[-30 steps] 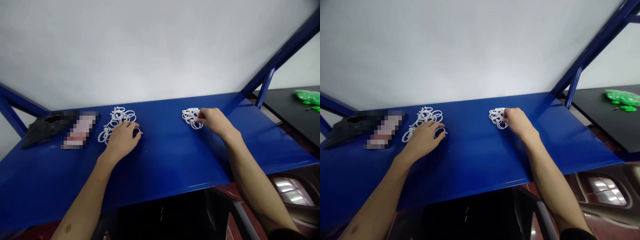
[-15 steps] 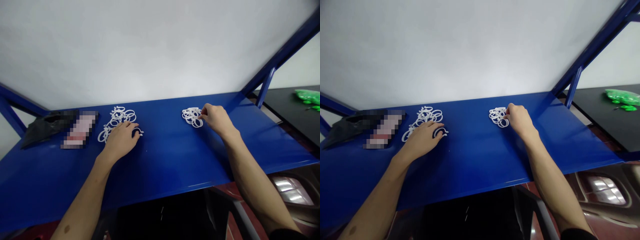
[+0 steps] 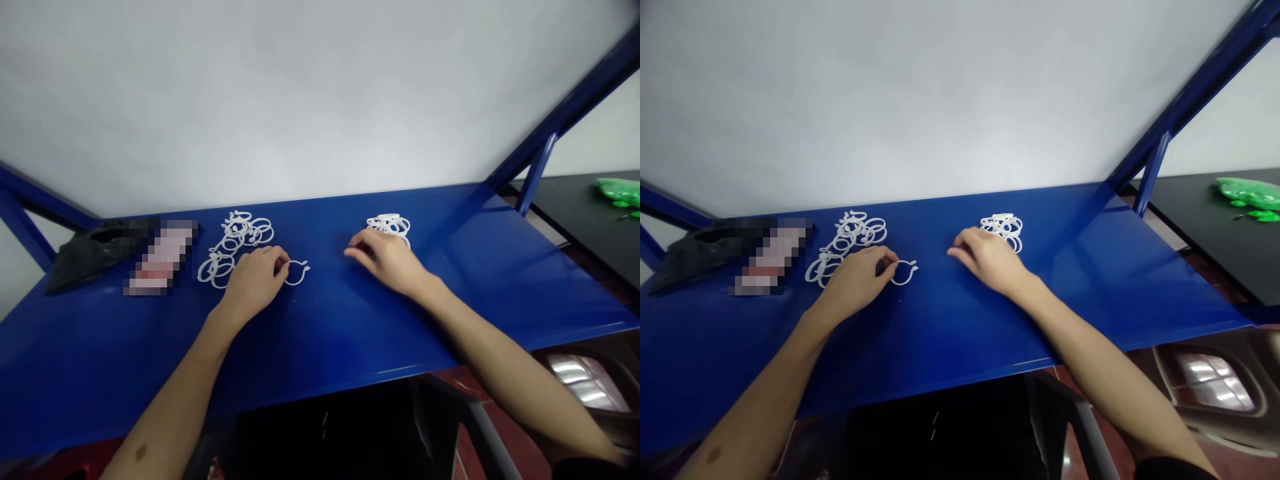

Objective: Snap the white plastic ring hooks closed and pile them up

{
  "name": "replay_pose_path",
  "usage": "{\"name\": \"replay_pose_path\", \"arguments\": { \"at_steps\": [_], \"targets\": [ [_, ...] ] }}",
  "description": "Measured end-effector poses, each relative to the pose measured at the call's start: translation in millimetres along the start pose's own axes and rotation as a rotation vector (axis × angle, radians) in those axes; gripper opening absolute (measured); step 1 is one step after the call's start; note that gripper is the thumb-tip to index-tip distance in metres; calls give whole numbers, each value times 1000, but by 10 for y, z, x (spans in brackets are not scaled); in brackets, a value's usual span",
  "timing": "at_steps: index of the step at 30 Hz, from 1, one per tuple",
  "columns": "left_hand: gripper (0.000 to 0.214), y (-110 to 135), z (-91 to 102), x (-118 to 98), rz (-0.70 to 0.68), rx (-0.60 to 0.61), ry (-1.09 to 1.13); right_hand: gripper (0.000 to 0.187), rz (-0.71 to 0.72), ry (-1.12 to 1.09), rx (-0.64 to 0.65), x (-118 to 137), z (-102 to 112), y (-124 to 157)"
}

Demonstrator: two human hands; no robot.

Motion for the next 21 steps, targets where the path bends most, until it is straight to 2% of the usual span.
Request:
{"name": "replay_pose_path", "arguments": {
  "at_steps": [2, 4, 8, 14, 21],
  "targets": [
    [10, 17, -6, -37, 64, -34, 68, 24, 50, -144, 85, 179, -227, 62],
    [9, 47, 1, -67, 144, -100, 119, 27, 19, -252, 124, 275, -377, 104],
    [15, 114, -9, -199, 181, -209, 260, 21, -123, -420, 90, 291, -442, 113],
    [13, 148, -79, -356, 69, -155, 414, 11, -185, -513, -45, 175, -321, 77],
    [8, 129, -22, -482, -179, -184, 460, 11, -11, -454, -61, 240, -251, 74]
  ]
}}
Point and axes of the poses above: each hand's wrist, its own y-axis away from the middle knuckle, its own z-axis out of the back of the hand, x = y × z, the point moved 8 cm from there along -y, towards the middle knuckle, and after that the axes turned 8 degrees about -x, right-handed, at the moved point
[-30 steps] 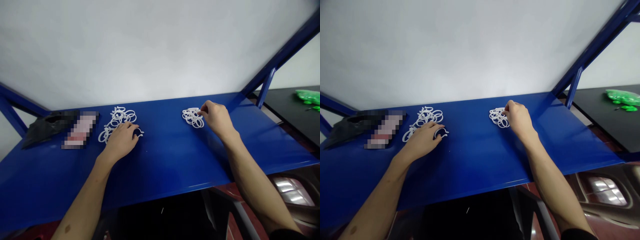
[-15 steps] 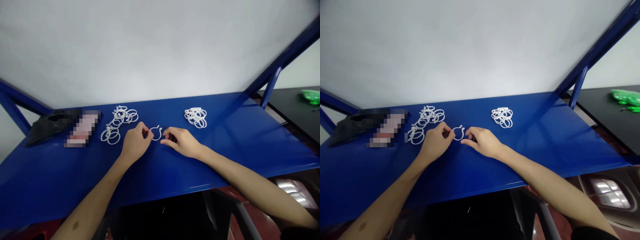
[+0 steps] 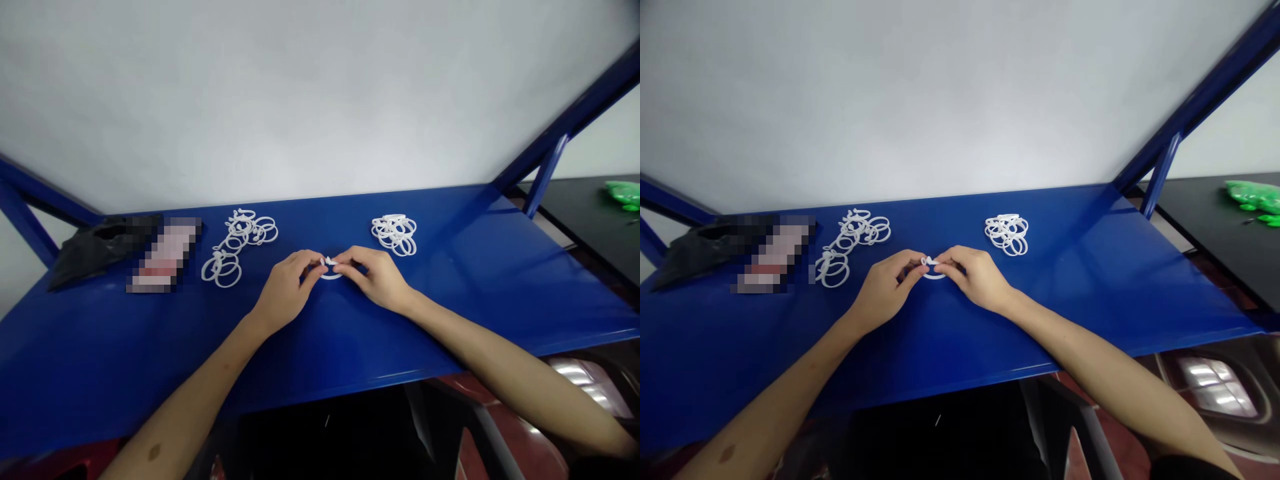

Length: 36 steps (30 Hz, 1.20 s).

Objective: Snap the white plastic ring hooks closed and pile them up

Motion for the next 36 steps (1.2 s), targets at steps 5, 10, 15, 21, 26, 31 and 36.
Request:
{"name": "replay_pose_path", "arguments": {
  "at_steps": [5, 10, 15, 21, 26, 31, 36],
  "targets": [
    [11, 29, -23, -87, -114, -8, 18, 12, 101, -6, 48, 103, -4, 14],
    [21, 109, -46, -146, -198, -59, -54, 20, 179, 93, 115, 163, -42, 85],
    [25, 144, -90, -181, -290, -49, -136, 30, 248, 209, 185, 175, -112, 126],
    [21, 9, -39, -95, -289, -18, -312, 30, 222, 404, 90, 86, 177, -52],
    [30, -154, 298, 324, -63, -141, -638, 32, 85, 695, -21, -174, 736, -158],
    [36, -165, 423, 606, 7, -173, -812, 19, -29, 722, 53, -408, 992, -165],
    [25, -130, 382, 669, -60, -173, -812, 19, -94, 754, 82, -544, 995, -155]
  ]
}}
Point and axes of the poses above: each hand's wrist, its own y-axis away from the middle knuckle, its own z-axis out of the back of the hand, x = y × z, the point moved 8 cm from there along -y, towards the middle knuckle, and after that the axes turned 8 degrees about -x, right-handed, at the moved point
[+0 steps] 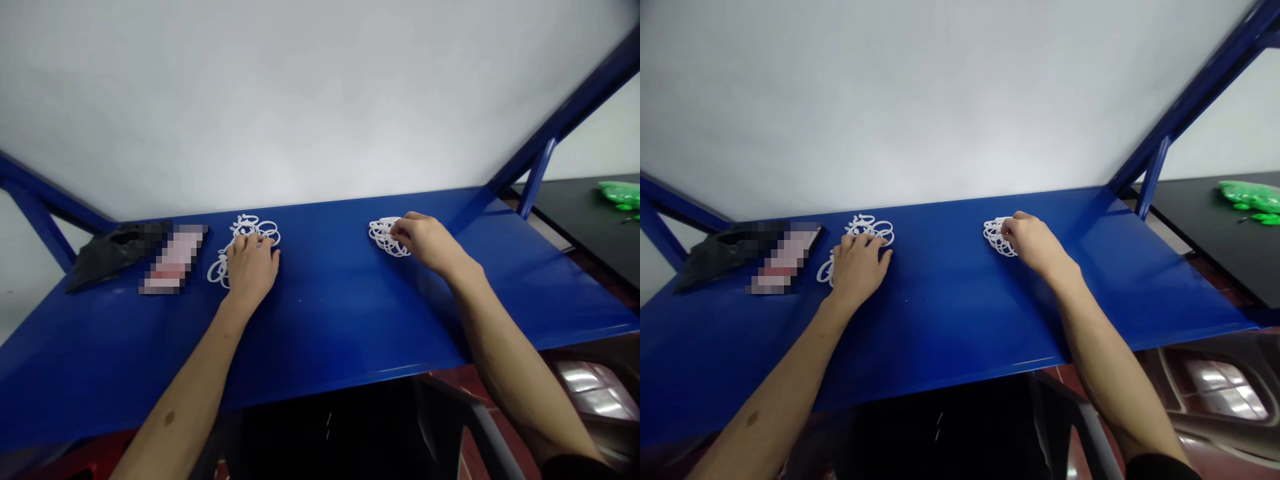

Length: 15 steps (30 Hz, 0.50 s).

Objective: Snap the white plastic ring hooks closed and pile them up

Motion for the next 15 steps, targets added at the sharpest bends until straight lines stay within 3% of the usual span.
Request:
{"name": "replay_pose_path", "arguments": {
  "at_steps": [5, 9, 15],
  "targets": [
    [18, -21, 49, -6, -15, -26, 5, 15, -5, 27, -7, 18, -29, -3],
    [16, -40, 152, -48, 8, -57, 24, 17, 7, 1, -76, 100, 72, -7],
    [12, -59, 377, -232, 24, -141, 180, 21, 65, -124, -169, 400, 124, 8]
  ]
}}
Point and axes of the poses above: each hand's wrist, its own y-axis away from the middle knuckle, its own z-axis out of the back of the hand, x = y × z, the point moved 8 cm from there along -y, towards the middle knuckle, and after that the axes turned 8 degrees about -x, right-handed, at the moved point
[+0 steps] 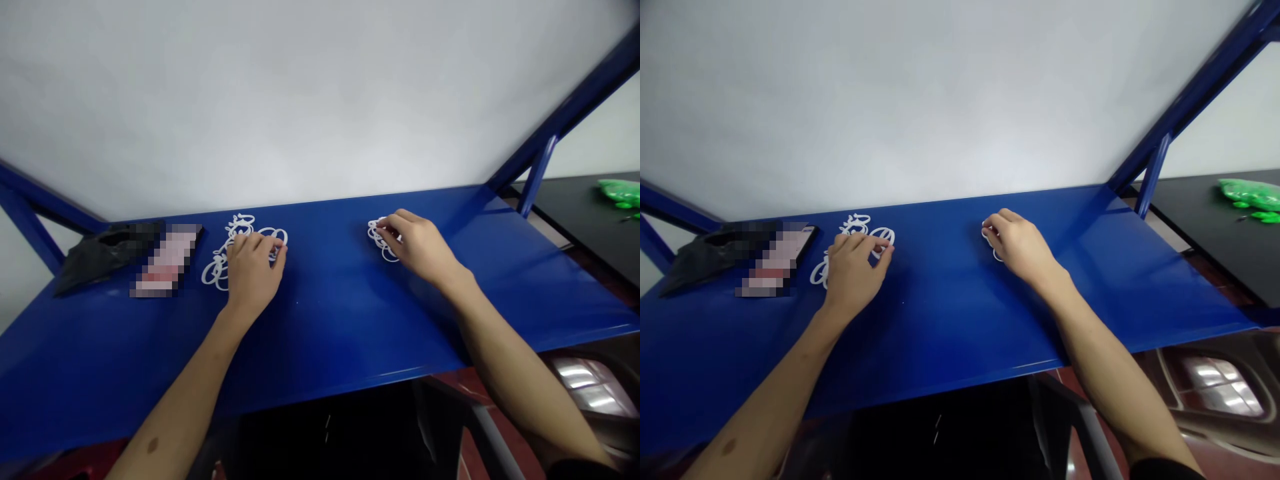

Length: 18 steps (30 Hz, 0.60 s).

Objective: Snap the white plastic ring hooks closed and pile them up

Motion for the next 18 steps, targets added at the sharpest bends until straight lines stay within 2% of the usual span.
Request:
{"name": "replay_pose_path", "arguments": {
  "at_steps": [5, 9, 14, 18],
  "targets": [
    [14, 28, 66, -302, -119, 0, 212, 20, 62, -263, 54, 434, -288, 115],
    [15, 142, -23, -515, -222, 95, 300, 30, -45, -530, 142, 633, -546, 218],
    [15, 261, -136, -674, -331, 196, 380, 20, -195, -724, 177, 635, -688, 262],
    [12, 204, -120, -546, -203, 158, 406, 15, -211, -698, 134, 549, -681, 246]
  ]
}}
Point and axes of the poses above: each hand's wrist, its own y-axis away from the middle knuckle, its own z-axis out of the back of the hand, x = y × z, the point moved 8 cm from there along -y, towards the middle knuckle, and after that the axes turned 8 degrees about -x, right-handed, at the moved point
